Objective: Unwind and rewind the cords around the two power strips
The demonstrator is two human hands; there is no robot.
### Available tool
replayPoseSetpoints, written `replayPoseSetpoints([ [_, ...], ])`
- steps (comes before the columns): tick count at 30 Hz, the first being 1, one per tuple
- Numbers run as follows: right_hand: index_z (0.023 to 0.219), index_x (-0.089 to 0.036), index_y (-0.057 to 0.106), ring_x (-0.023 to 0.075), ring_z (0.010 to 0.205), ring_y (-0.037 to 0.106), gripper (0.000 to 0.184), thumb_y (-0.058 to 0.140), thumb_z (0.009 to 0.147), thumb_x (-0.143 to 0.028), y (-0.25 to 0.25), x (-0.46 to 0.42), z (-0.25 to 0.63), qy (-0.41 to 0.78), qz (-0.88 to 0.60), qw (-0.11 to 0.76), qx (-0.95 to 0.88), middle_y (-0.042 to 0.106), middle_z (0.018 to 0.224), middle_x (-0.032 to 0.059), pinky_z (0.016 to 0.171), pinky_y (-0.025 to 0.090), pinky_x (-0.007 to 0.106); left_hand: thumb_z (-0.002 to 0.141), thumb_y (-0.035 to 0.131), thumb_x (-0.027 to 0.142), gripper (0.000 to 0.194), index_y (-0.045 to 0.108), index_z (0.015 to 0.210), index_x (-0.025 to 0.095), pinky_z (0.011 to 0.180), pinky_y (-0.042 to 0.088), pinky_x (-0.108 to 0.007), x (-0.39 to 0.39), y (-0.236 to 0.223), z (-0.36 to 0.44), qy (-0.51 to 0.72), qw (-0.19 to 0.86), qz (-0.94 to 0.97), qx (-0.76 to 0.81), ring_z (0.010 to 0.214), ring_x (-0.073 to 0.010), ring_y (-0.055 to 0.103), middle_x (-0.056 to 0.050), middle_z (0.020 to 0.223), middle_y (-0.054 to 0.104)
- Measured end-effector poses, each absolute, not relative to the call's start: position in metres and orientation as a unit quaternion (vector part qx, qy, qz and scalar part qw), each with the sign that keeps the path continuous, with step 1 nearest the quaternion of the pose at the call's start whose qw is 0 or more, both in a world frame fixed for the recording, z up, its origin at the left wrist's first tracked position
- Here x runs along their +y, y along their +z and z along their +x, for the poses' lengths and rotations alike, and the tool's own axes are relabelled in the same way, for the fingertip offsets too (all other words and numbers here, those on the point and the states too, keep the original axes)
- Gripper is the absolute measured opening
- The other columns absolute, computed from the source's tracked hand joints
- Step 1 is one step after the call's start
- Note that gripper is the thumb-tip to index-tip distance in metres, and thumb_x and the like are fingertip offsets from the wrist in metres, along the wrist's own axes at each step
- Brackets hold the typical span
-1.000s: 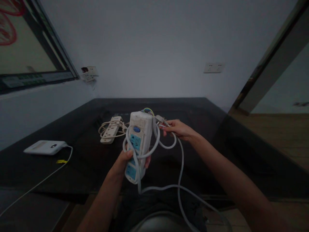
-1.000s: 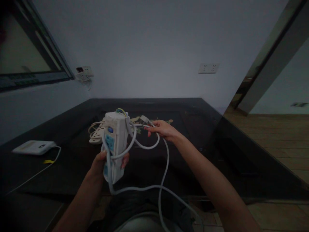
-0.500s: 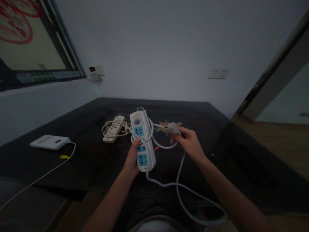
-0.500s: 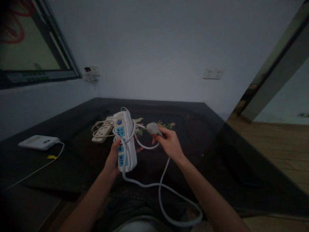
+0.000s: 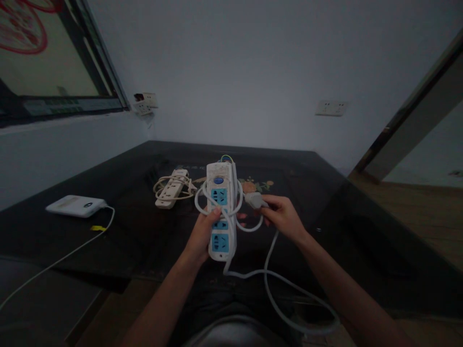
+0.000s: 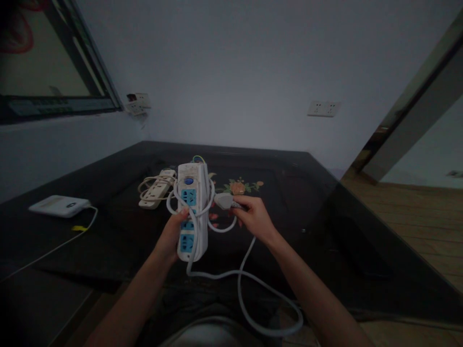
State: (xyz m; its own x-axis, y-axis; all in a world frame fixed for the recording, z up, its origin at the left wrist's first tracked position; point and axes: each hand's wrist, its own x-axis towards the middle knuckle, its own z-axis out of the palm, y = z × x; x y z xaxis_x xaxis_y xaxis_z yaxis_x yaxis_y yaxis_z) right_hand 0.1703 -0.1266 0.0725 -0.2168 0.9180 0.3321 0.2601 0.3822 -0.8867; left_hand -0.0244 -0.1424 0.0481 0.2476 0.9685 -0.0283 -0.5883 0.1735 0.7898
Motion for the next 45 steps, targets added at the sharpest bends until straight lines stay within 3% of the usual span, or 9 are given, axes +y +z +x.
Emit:
replayPoseSetpoints([
  [5,0.087,-0.014,0.072,0.0065,0.041,0.045,0.026,0.052,0.07,-0.015,0.068,-0.126,0.173,0.35,-0.398,0.45,-0.719,0.061,0.065,0.0004,0.04,0.036,0.019,0.066,0.072,0.045,0.054,0.061,0.107,0.011,0.064,0.057,-0.034,-0.143,0.049,-0.027,0.534,0.707,0.348,0.307,0.076,-0.0287,0.071,-0.01,0.076,0.073],
  [11,0.077,-0.015,0.071,0.0086,0.047,0.049,0.026,0.048,0.067,-0.01,0.068,-0.12,0.176,0.379,-0.37,0.401,-0.747,0.063,0.066,0.0002,0.042,0.037,0.018,0.059,0.076,0.048,0.057,0.064,0.098,0.008,0.069,0.058,-0.038,-0.142,0.047,-0.03,0.451,0.783,0.335,0.267,0.08,-0.032,0.07,-0.012,0.074,0.073],
  [19,0.091,-0.018,0.073,0.0166,0.081,0.061,0.036,0.051,0.065,-0.007,0.073,-0.117,0.18,0.342,-0.349,0.414,-0.768,0.068,0.089,0.0032,0.073,0.047,0.027,0.063,0.075,0.043,0.055,0.06,0.105,0.011,0.077,0.057,-0.042,-0.14,0.038,-0.03,0.442,0.805,0.332,0.214,0.085,-0.0309,0.07,-0.01,0.08,0.074],
  [22,0.096,-0.02,0.071,0.0158,0.079,0.061,0.034,0.062,0.064,-0.011,0.078,-0.121,0.194,0.355,-0.38,0.423,-0.742,0.067,0.091,0.0036,0.07,0.048,0.027,0.063,0.076,0.043,0.059,0.057,0.11,0.012,0.07,0.057,-0.038,-0.14,0.04,-0.032,0.456,0.797,0.336,0.21,0.08,-0.0298,0.07,-0.009,0.079,0.074],
  [26,0.1,-0.02,0.068,0.0194,0.09,0.063,0.039,0.077,0.062,-0.024,0.079,-0.125,0.216,0.408,-0.392,0.424,-0.707,0.068,0.099,0.0054,0.079,0.049,0.03,0.066,0.073,0.042,0.061,0.055,0.114,0.011,0.065,0.057,-0.034,-0.141,0.048,-0.036,0.467,0.785,0.348,0.212,0.071,-0.0268,0.071,-0.011,0.083,0.074],
  [32,0.1,-0.019,0.07,0.0192,0.079,0.064,0.032,0.066,0.076,-0.039,0.063,-0.117,0.22,0.324,-0.471,0.453,-0.684,0.07,0.087,0.0059,0.074,0.049,0.032,0.059,0.078,0.041,0.07,0.055,0.118,0.013,0.075,0.057,-0.04,-0.143,0.053,-0.036,0.526,0.749,0.331,0.229,0.087,-0.0312,0.069,-0.01,0.092,0.073],
  [38,0.101,-0.02,0.07,0.0209,0.095,0.063,0.026,0.062,0.081,-0.035,0.07,-0.124,0.199,0.339,-0.423,0.401,-0.738,0.07,0.101,0.0064,0.086,0.046,0.033,0.058,0.077,0.041,0.059,0.061,0.106,0.011,0.072,0.057,-0.035,-0.14,0.056,-0.031,0.575,0.694,0.324,0.289,0.087,-0.0306,0.069,-0.011,0.084,0.074],
  [41,0.1,-0.019,0.068,0.0192,0.089,0.062,0.027,0.063,0.08,-0.036,0.074,-0.128,0.19,0.391,-0.399,0.416,-0.717,0.069,0.094,0.0058,0.08,0.047,0.031,0.058,0.077,0.038,0.054,0.061,0.103,0.011,0.073,0.057,-0.033,-0.138,0.058,-0.027,0.584,0.691,0.306,0.296,0.09,-0.0295,0.068,-0.009,0.083,0.074],
  [45,0.112,-0.021,0.055,0.0119,0.064,0.055,0.03,0.054,0.086,-0.036,0.067,-0.129,0.177,0.464,-0.354,0.499,-0.641,0.059,0.073,-0.001,0.06,0.044,0.023,0.064,0.073,0.035,0.043,0.063,0.098,0.012,0.074,0.057,-0.032,-0.135,0.057,-0.024,0.571,0.718,0.259,0.302,0.088,-0.027,0.069,-0.008,0.08,0.074],
])
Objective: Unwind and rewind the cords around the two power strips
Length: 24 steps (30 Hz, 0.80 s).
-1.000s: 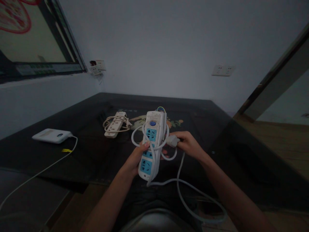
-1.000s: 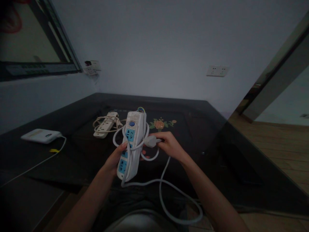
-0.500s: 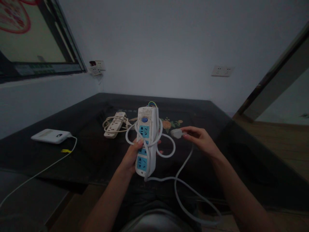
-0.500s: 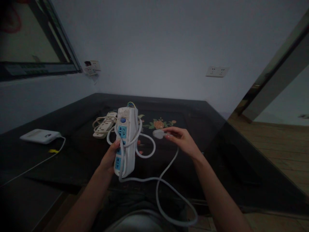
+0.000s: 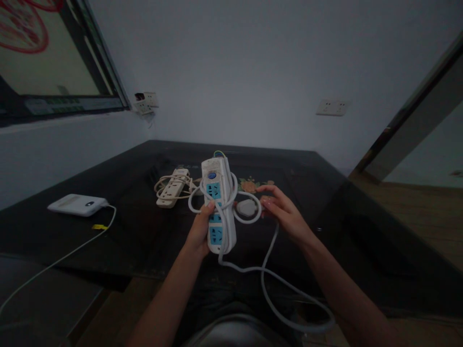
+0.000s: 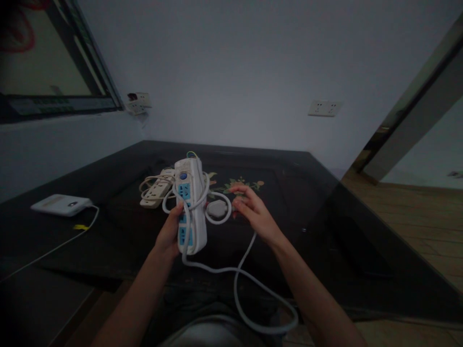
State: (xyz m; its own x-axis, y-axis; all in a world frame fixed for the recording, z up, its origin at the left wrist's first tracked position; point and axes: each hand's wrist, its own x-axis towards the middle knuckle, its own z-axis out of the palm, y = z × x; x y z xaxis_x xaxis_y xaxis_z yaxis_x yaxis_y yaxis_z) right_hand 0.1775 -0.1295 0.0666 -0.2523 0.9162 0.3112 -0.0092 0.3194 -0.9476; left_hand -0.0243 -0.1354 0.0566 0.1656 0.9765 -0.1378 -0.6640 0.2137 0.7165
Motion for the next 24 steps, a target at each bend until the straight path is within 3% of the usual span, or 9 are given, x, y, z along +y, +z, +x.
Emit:
replayPoseSetpoints([
  [3,0.111,-0.024,0.052,0.0105,0.059,0.049,0.025,0.046,0.09,-0.035,0.063,-0.132,0.171,0.459,-0.321,0.546,-0.624,0.052,0.069,-0.0027,0.054,0.04,0.022,0.072,0.066,0.034,0.032,0.064,0.093,0.01,0.074,0.057,-0.032,-0.135,0.054,-0.023,0.545,0.745,0.23,0.309,0.085,-0.0257,0.07,-0.009,0.079,0.073],
  [5,0.109,-0.024,0.055,0.0109,0.063,0.05,0.026,0.055,0.084,-0.034,0.065,-0.134,0.17,0.426,-0.312,0.539,-0.656,0.052,0.073,-0.0022,0.056,0.04,0.022,0.076,0.063,0.034,0.029,0.064,0.093,0.01,0.074,0.057,-0.032,-0.136,0.053,-0.022,0.535,0.755,0.219,0.309,0.085,-0.0253,0.07,-0.009,0.079,0.073],
  [8,0.105,-0.022,0.06,0.0137,0.077,0.055,0.031,0.068,0.075,-0.028,0.075,-0.138,0.172,0.385,-0.323,0.468,-0.727,0.059,0.088,0.0019,0.063,0.042,0.023,0.075,0.065,0.033,0.029,0.063,0.094,0.011,0.073,0.057,-0.032,-0.136,0.049,-0.02,0.535,0.751,0.22,0.318,0.083,-0.0249,0.07,-0.008,0.078,0.073],
  [11,0.111,-0.021,0.061,0.0165,0.087,0.058,0.034,0.065,0.077,-0.022,0.087,-0.142,0.176,0.359,-0.336,0.375,-0.786,0.063,0.103,0.0049,0.071,0.045,0.027,0.069,0.072,0.033,0.035,0.062,0.097,0.013,0.069,0.057,-0.03,-0.135,0.043,-0.02,0.562,0.722,0.254,0.315,0.077,-0.023,0.07,-0.006,0.079,0.073],
  [14,0.112,-0.021,0.059,0.0187,0.096,0.057,0.039,0.064,0.074,-0.014,0.093,-0.145,0.175,0.299,-0.346,0.338,-0.822,0.063,0.107,0.0048,0.083,0.043,0.032,0.064,0.076,0.036,0.044,0.061,0.1,0.014,0.064,0.056,-0.028,-0.136,0.038,-0.02,0.589,0.686,0.309,0.295,0.071,-0.0209,0.069,-0.005,0.082,0.073],
  [20,0.098,-0.02,0.059,0.0214,0.095,0.054,0.027,0.068,0.072,-0.017,0.079,-0.149,0.16,0.189,-0.406,0.38,-0.809,0.06,0.097,0.0054,0.084,0.043,0.037,0.064,0.077,0.037,0.043,0.062,0.097,0.015,0.07,0.055,-0.032,-0.138,0.039,-0.021,0.603,0.65,0.347,0.307,0.079,-0.0237,0.069,-0.006,0.083,0.073],
  [24,0.097,-0.023,0.063,0.0253,0.112,0.048,0.025,0.071,0.074,-0.028,0.072,-0.151,0.157,0.153,-0.406,0.465,-0.772,0.052,0.113,0.0087,0.097,0.039,0.044,0.062,0.078,0.038,0.042,0.063,0.095,0.017,0.072,0.055,-0.032,-0.137,0.042,-0.02,0.613,0.632,0.347,0.323,0.083,-0.0246,0.069,-0.005,0.084,0.073],
])
